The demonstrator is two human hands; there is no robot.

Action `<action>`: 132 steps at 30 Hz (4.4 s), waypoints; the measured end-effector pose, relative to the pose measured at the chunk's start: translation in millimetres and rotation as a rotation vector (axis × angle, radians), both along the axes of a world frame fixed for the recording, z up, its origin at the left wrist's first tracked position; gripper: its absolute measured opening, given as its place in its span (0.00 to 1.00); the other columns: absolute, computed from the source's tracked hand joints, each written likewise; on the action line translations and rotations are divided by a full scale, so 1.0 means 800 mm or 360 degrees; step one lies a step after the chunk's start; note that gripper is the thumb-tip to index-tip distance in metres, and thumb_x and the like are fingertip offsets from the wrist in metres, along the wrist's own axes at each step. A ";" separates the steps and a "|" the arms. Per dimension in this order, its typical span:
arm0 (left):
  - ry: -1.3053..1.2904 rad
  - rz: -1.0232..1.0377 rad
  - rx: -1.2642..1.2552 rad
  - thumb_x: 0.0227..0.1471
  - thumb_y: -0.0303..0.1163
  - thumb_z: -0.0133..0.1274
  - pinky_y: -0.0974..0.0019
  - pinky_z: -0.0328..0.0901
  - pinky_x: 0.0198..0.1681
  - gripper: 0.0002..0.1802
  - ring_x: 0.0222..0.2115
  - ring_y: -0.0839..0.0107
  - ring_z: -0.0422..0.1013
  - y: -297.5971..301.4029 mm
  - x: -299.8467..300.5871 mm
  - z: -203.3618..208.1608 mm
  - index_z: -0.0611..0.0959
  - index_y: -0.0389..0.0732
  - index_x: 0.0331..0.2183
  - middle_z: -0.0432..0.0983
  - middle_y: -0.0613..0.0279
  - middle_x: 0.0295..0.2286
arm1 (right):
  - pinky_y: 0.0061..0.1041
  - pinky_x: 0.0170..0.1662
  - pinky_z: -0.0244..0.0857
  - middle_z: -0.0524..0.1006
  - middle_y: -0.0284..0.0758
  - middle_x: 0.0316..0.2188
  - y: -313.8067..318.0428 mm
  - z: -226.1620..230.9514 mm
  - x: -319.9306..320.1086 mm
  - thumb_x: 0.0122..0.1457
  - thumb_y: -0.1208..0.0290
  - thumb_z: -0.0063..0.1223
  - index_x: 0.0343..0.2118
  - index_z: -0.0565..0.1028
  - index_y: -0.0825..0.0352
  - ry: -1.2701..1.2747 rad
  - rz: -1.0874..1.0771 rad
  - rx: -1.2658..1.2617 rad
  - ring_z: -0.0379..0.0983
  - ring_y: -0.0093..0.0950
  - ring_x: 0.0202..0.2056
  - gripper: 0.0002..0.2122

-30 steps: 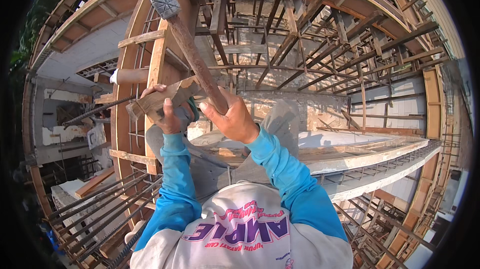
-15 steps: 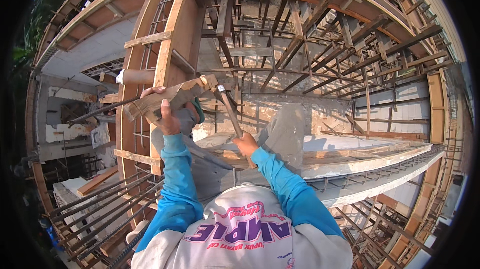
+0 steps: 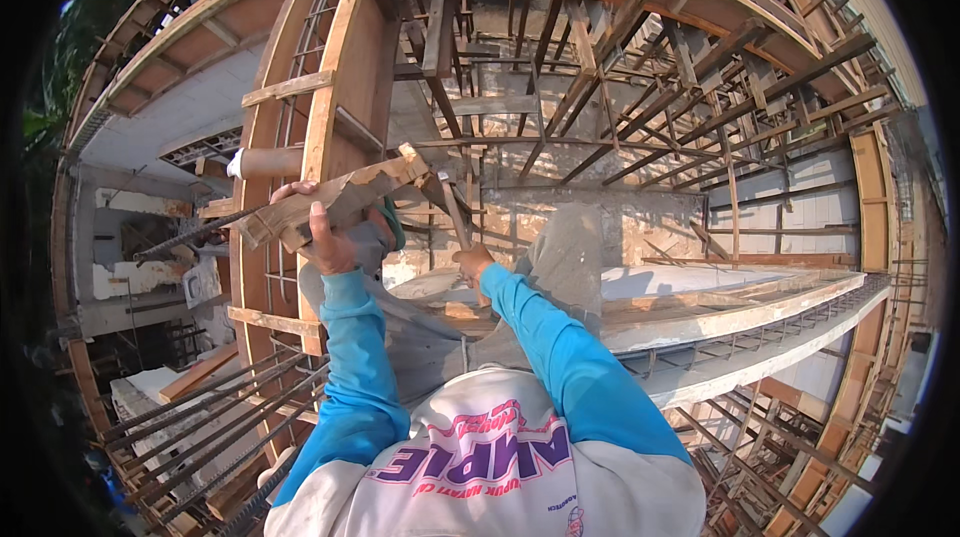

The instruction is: The person secures wooden forms for a concrete structure by positioning a wooden brace and hammering a nail into the timber while standing on a high-level construction platform.

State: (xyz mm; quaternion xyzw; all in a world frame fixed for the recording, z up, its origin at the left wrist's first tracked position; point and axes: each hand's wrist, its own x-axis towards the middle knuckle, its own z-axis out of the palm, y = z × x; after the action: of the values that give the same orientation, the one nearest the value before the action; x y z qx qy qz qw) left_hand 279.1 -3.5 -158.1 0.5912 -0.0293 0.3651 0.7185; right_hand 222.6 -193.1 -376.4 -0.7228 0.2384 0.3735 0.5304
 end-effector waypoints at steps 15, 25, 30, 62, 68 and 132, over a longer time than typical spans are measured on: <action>-0.0044 -0.0047 0.0147 0.43 0.34 0.54 0.57 0.59 0.52 0.29 0.41 0.65 0.65 0.004 -0.007 -0.005 0.65 0.37 0.48 0.67 0.57 0.36 | 0.31 0.22 0.59 0.68 0.32 0.15 0.008 0.181 -0.003 0.56 0.65 0.52 0.27 0.70 0.70 -0.1463 -0.0013 0.0357 0.65 0.27 0.16 0.12; -0.0045 -0.0078 0.0500 0.43 0.46 0.61 0.48 0.59 0.53 0.34 0.40 0.63 0.66 0.017 -0.066 -0.009 0.64 0.41 0.46 0.67 0.56 0.35 | 0.33 0.19 0.61 0.72 0.39 0.20 -0.007 -0.040 -0.037 0.54 0.64 0.55 0.31 0.71 0.72 0.0155 -0.0138 0.0349 0.70 0.29 0.19 0.13; -0.0147 -0.0245 0.0721 0.42 0.42 0.61 0.44 0.60 0.52 0.29 0.40 0.60 0.68 -0.005 -0.079 -0.008 0.66 0.41 0.43 0.68 0.54 0.35 | 0.33 0.27 0.63 0.74 0.41 0.23 -0.012 0.008 -0.037 0.54 0.63 0.54 0.38 0.69 0.71 -0.0544 -0.0064 -0.0152 0.71 0.33 0.24 0.16; -0.0051 -0.0078 0.0300 0.42 0.43 0.63 0.50 0.58 0.55 0.35 0.42 0.64 0.66 -0.003 -0.027 0.006 0.65 0.38 0.47 0.68 0.57 0.37 | 0.37 0.28 0.65 0.76 0.49 0.25 0.027 0.283 0.044 0.57 0.61 0.52 0.37 0.72 0.73 -0.1482 -0.0156 0.0178 0.74 0.46 0.27 0.17; -0.0071 -0.0132 0.0442 0.42 0.44 0.63 0.48 0.58 0.55 0.35 0.42 0.65 0.66 -0.010 -0.027 -0.021 0.65 0.39 0.46 0.68 0.57 0.37 | 0.37 0.31 0.63 0.74 0.45 0.21 0.021 0.060 0.000 0.54 0.61 0.54 0.34 0.73 0.73 -0.0781 0.0141 -0.0151 0.72 0.38 0.25 0.16; 0.0231 0.0064 -0.0191 0.45 0.38 0.63 0.67 0.64 0.42 0.27 0.36 0.73 0.69 0.005 0.098 0.090 0.72 0.37 0.44 0.71 0.62 0.35 | 0.31 0.23 0.62 0.70 0.34 0.16 -0.036 0.104 -0.040 0.54 0.58 0.53 0.29 0.70 0.70 -0.0512 -0.0110 0.0094 0.68 0.27 0.18 0.16</action>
State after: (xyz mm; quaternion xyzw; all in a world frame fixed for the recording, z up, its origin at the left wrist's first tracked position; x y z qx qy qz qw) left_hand 357.7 0.6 -86.0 0.5725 0.0566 0.3367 0.7454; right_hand 190.5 -222.1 -292.8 -0.7487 0.1639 0.2413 0.5952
